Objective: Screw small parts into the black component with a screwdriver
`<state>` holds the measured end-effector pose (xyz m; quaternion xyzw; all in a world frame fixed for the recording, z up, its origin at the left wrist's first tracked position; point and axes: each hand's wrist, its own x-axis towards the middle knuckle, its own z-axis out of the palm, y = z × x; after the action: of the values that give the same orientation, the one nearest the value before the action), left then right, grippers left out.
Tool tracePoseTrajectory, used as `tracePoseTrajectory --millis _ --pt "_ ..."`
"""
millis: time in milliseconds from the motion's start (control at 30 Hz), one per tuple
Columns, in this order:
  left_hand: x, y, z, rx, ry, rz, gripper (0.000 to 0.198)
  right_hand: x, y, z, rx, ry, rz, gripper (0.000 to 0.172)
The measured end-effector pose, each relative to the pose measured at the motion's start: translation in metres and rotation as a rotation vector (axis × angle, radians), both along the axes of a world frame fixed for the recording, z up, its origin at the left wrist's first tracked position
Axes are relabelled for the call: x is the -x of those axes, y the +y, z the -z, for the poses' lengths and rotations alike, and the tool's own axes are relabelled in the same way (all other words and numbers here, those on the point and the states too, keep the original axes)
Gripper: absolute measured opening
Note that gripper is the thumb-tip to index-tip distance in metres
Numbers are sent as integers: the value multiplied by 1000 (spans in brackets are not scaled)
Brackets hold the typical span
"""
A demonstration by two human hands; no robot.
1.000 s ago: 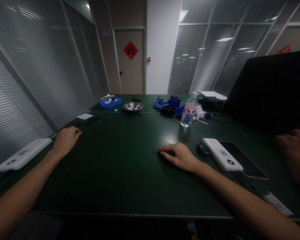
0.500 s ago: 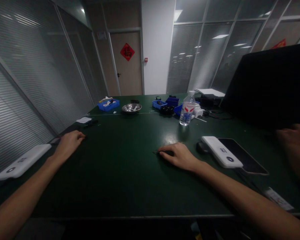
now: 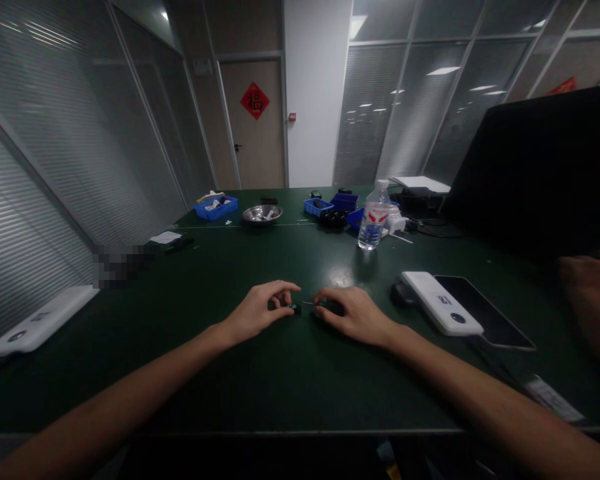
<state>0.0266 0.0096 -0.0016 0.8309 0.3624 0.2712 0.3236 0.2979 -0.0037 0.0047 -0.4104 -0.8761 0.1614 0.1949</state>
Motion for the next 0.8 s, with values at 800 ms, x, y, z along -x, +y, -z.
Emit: tracePoseTrajectory --millis 800 --pt "11 0 5 -53 -20 49 16 9 -6 -4 53 14 -166 35"
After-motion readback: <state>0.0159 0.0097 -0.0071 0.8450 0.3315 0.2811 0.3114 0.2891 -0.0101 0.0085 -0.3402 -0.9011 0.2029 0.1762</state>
